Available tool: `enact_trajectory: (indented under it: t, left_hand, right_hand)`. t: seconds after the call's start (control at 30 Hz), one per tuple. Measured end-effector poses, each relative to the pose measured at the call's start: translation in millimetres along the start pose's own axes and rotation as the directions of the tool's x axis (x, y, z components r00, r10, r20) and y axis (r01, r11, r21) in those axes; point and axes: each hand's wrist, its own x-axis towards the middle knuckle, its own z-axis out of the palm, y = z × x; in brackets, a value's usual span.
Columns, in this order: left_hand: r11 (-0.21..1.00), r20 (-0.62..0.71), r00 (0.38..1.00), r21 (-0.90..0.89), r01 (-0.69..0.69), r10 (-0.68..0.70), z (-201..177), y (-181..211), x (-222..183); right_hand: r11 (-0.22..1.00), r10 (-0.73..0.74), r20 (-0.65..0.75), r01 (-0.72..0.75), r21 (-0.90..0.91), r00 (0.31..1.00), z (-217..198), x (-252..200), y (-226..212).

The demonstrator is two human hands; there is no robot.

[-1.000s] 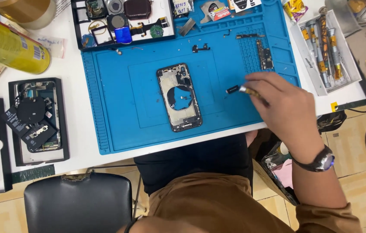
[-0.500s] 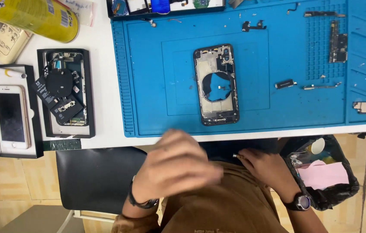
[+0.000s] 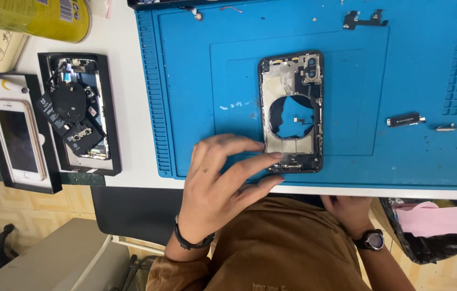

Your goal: A person uses a precision screwdriver to disassemble or reassemble the internal components of a smartphone on a repair mat.

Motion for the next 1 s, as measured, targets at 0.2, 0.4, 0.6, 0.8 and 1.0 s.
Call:
enact_trajectory:
  t: [0.2, 0.4, 0.6, 0.8, 1.0]
  left_hand:
    - [0.999, -0.015, 1.0, -0.029, -0.022, 0.021, 0.3, 0.2, 4.0]
    - [1.0, -0.049, 0.998, -0.004, -0.026, 0.025, -0.1, 1.1, 3.2]
    - [1.0, -0.028, 0.999, 0.006, -0.03, 0.03, -1.7, 4.9, 3.9]
    - [0.999, -0.041, 0.998, -0.01, -0.038, 0.038, -1.2, 4.3, 3.0]
    - [0.992, -0.011, 0.998, -0.103, -0.069, 0.068, -5.0, 7.8, 0.0]
  right_hand:
    - [1.0, 0.007, 0.001, -0.007, -0.022, 1.0, -0.5, -5.7, 6.9]
    - [0.999, 0.007, -0.017, -0.008, -0.041, 1.0, 1.7, -10.0, 8.5]
    - [0.998, -0.017, -0.042, 0.014, -0.064, 0.999, 3.8, -8.7, 12.9]
    - [0.998, -0.022, -0.054, 0.019, -0.055, 0.998, 0.9, -1.0, 10.5]
    - [0.994, 0.034, -0.049, -0.039, -0.102, 0.998, 2.4, -6.2, 7.5]
